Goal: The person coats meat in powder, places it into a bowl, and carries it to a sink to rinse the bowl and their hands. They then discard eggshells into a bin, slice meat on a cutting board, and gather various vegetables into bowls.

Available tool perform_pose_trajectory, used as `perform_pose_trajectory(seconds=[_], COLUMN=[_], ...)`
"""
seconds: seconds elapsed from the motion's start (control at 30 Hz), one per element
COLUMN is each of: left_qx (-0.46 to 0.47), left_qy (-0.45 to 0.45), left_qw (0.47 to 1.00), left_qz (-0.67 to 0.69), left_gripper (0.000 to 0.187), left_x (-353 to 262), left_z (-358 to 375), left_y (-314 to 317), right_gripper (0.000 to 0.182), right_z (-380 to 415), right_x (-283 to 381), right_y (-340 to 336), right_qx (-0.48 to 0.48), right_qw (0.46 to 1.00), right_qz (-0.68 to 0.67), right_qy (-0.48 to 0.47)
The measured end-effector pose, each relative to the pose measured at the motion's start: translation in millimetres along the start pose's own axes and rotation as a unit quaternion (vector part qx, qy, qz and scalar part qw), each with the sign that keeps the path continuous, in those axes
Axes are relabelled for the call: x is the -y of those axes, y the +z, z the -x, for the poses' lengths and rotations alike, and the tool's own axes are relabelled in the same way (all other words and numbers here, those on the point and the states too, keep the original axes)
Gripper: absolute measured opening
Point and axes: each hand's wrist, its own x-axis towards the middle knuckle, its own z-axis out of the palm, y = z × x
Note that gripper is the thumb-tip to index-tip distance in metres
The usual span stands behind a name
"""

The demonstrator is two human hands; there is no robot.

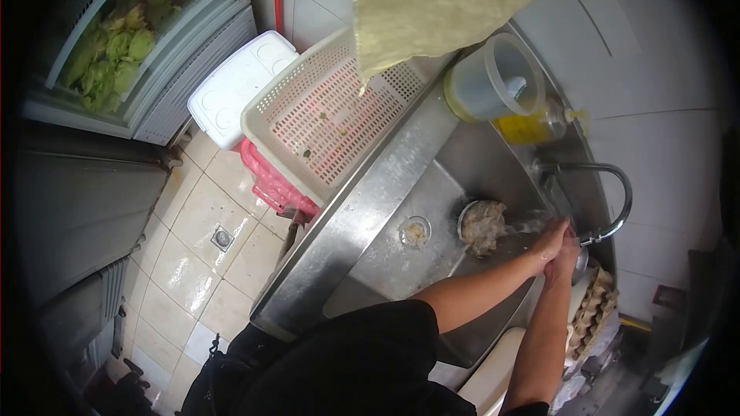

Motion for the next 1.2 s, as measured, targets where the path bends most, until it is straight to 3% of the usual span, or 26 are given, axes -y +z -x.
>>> perform_pose_trajectory(seconds=[0.1,0.2,0.23,0.33,0.37,0.43,0.47,0.5,0.57,0.63,0.7,0.73,0.77,0.87,0.9,0.97,1.07,1.1,1.13,1.2], left_qx=[0.083,0.027,0.001,0.086,0.057,-0.037,-0.085,-0.015,-0.148,-0.134,0.029,0.094,0.077,0.002,-0.029,-0.012,0.06,0.077,0.05,0.008], left_qy=[0.005,0.005,-0.027,-0.176,-0.127,-0.001,0.064,0.129,0.195,0.141,-0.037,-0.108,-0.094,-0.123,-0.144,-0.11,-0.216,-0.142,-0.141,-0.113], left_qw=[0.996,0.989,0.987,0.973,0.987,0.998,0.994,0.991,0.97,0.979,0.986,0.929,0.945,0.948,0.941,0.985,0.961,0.96,0.95,0.981], left_qz=[0.042,0.145,0.157,0.126,0.079,0.053,0.037,0.01,0.006,0.056,0.158,0.341,0.305,0.294,0.306,0.136,0.164,0.23,0.273,0.155], left_gripper=[0.051,0.045,0.047,0.051,0.054,0.054,0.053,0.051,0.045,0.041,0.039,0.037,0.04,0.055,0.061,0.072,0.063,0.06,0.056,0.057], left_x=[-32.5,-34.3,-38.0,-67.5,-61.9,-48.6,-45.7,-42.9,-40.0,-43.0,-54.1,-36.1,-27.6,-49.8,-59.7,-40.4,-75.1,-61.0,-31.5,-38.9], left_z=[41.8,64.0,66.6,47.1,37.6,39.4,40.9,40.6,58.1,60.6,42.2,21.7,14.5,63.3,83.4,92.2,91.0,72.2,40.8,39.6], left_y=[-10.9,6.7,9.8,-11.5,-11.1,4.5,6.7,2.0,19.9,18.3,-11.8,-17.7,-25.5,-11.7,-3.4,-7.2,-15.6,-18.9,-23.5,-33.1], right_gripper=[0.024,0.024,0.024,0.025,0.026,0.024,0.024,0.024,0.024,0.024,0.025,0.026,0.028,0.025,0.024,0.022,0.022,0.022,0.023,0.03], right_z=[-1.8,-14.6,-12.5,0.7,5.2,11.5,12.0,12.0,13.2,12.1,8.0,5.7,-7.6,34.7,30.4,16.3,11.0,6.8,6.3,49.7], right_x=[3.2,0.9,1.2,10.5,15.1,21.0,21.1,21.1,21.9,20.6,21.0,21.8,10.6,62.4,56.2,30.4,7.4,-11.6,-26.0,17.6], right_y=[-1.5,-26.8,-28.1,-14.3,-6.6,3.5,6.4,7.7,11.8,16.6,22.1,25.4,21.0,69.9,64.6,56.3,33.7,28.0,26.3,54.1], right_qx=[-0.025,-0.018,-0.009,0.031,0.045,0.045,0.032,0.017,-0.02,-0.059,-0.08,-0.079,0.006,-0.153,-0.172,-0.194,-0.181,-0.18,-0.181,-0.133], right_qw=[0.998,0.991,0.985,0.942,0.919,0.921,0.942,0.962,0.986,0.994,0.996,0.997,0.986,0.985,0.982,0.945,0.934,0.946,0.956,0.967], right_qz=[0.055,0.129,0.166,0.3,0.346,0.335,0.29,0.239,0.151,0.09,0.03,-0.008,-0.167,-0.01,0.076,0.249,0.29,0.247,0.203,0.212], right_qy=[-0.014,-0.025,-0.046,-0.145,-0.184,-0.193,-0.166,-0.132,-0.074,-0.031,0.004,0.02,0.025,0.086,0.028,-0.084,-0.099,-0.106,-0.115,-0.054])
